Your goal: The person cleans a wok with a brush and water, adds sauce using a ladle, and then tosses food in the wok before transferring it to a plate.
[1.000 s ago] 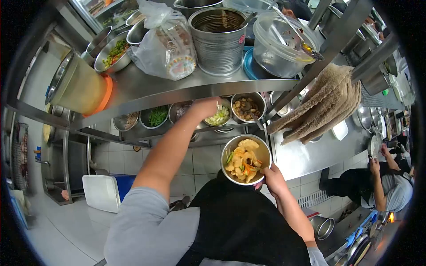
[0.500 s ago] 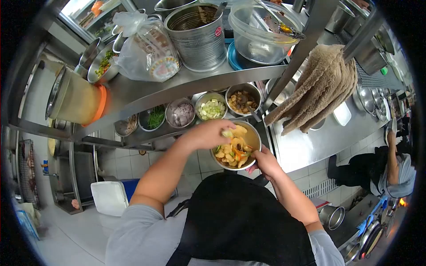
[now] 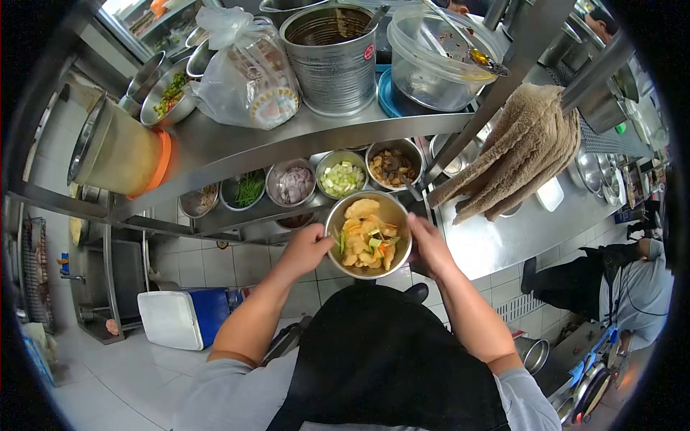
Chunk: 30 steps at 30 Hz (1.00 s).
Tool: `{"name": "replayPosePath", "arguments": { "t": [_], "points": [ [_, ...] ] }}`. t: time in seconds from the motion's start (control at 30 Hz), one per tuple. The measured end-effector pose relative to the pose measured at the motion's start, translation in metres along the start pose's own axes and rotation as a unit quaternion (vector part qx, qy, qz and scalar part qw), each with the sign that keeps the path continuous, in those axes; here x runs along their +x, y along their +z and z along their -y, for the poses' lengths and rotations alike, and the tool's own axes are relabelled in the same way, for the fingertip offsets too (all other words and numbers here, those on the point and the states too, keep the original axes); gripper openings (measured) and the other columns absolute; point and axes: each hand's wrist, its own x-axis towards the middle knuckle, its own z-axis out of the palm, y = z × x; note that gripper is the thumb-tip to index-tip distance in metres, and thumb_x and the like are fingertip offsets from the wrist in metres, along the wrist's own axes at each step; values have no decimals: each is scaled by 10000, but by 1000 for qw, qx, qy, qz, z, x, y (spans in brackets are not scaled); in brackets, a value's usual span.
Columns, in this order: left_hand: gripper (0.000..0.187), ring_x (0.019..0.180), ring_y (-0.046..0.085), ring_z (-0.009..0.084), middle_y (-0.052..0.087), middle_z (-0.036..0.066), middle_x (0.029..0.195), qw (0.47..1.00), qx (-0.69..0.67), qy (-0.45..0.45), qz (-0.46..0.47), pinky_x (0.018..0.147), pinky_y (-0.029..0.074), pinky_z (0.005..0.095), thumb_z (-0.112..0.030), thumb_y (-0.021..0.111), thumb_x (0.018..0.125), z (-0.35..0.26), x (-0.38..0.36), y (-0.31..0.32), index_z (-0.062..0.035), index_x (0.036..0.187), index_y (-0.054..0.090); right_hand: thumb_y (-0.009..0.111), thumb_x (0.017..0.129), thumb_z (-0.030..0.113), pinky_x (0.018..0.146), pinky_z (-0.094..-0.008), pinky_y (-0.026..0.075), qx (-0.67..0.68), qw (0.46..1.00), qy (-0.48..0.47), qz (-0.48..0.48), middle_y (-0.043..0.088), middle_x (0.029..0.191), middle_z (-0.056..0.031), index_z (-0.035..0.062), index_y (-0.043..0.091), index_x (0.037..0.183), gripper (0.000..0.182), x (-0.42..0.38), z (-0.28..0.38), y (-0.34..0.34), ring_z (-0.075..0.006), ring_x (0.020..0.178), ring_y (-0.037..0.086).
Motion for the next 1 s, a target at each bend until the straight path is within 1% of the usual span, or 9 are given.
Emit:
{"name": "replayPosePath", "arguments": {
  "t": [0.1, 0.3, 0.33, 0.37, 0.47, 0.57, 0.73, 0.8, 1.0],
  "points": [
    [188, 541, 473, 129, 515, 59, 579, 1000, 3, 4, -7, 496, 382, 319, -147, 594, 786, 28, -7, -7, 1, 701, 517, 490, 920, 466, 433, -273, 475, 45, 992, -22, -115, 598, 719, -93, 32, 497, 899, 434, 25, 15, -1, -174, 550, 594],
    [163, 542, 460, 95, 524, 33, 581, 999, -22, -49, -4, 487, 371, 293, -122, 579, 784, 10, -31, -16, 2, 692, 528, 457, 956, 360, 437, -285, 467, -62, 982, -106, -146, 586, 634, -85, 33, 501, 823, 356, 62, 22, 14, -187, 488, 580],
    [163, 544, 456, 86, 524, 25, 584, 999, -14, -39, -2, 486, 369, 287, -121, 579, 786, 9, -34, -16, 1, 690, 528, 466, 953, 345, 449, -308, 471, -153, 959, -153, -184, 590, 625, -92, 18, 519, 805, 363, 65, 22, 16, -195, 498, 589],
    [163, 544, 456, 86, 524, 25, 584, 999, -15, -38, -2, 486, 369, 287, -121, 579, 786, 6, -38, -17, 1, 690, 528, 483, 936, 300, 521, -391, 484, -361, 846, -272, -282, 612, 646, -165, -13, 567, 786, 357, 64, 21, 19, -288, 554, 617],
    [155, 544, 447, 79, 494, 14, 578, 998, -16, -56, -22, 485, 366, 285, -114, 581, 784, 10, -44, -18, -3, 690, 527, 460, 915, 217, 656, -483, 481, -542, 749, -249, -287, 612, 714, -250, -31, 606, 829, 300, 27, 49, 30, -421, 696, 602],
    [137, 554, 442, 77, 473, 6, 575, 998, -43, -51, -22, 493, 365, 279, -103, 584, 779, 38, -41, -20, -4, 699, 533, 459, 912, 232, 655, -483, 481, -577, 738, -249, -247, 614, 713, -249, -42, 611, 828, 324, 15, 67, 29, -421, 693, 603],
    [130, 581, 423, 72, 465, -5, 592, 997, -36, -59, -35, 507, 355, 269, -85, 582, 773, 22, -41, -26, -10, 688, 516, 447, 916, 215, 555, -449, 481, -445, 830, -251, -225, 603, 639, -225, -44, 595, 786, 325, 56, 49, 4, -366, 581, 611],
    [125, 582, 422, 71, 471, -5, 598, 997, -39, -51, -35, 508, 355, 271, -84, 581, 773, 24, -39, -27, -10, 692, 520, 435, 924, 199, 430, -372, 446, -246, 947, -127, -164, 565, 545, -157, -44, 575, 765, 322, 41, 58, 9, -255, 434, 571],
    [110, 583, 428, 72, 491, -3, 609, 997, -41, -54, -20, 514, 361, 272, -88, 581, 778, 21, -36, -25, -7, 714, 541, 407, 924, 179, 340, -293, 360, -114, 974, -132, -143, 507, 505, -85, -20, 526, 759, 284, 45, 42, 9, -179, 356, 481]
  ]
}}
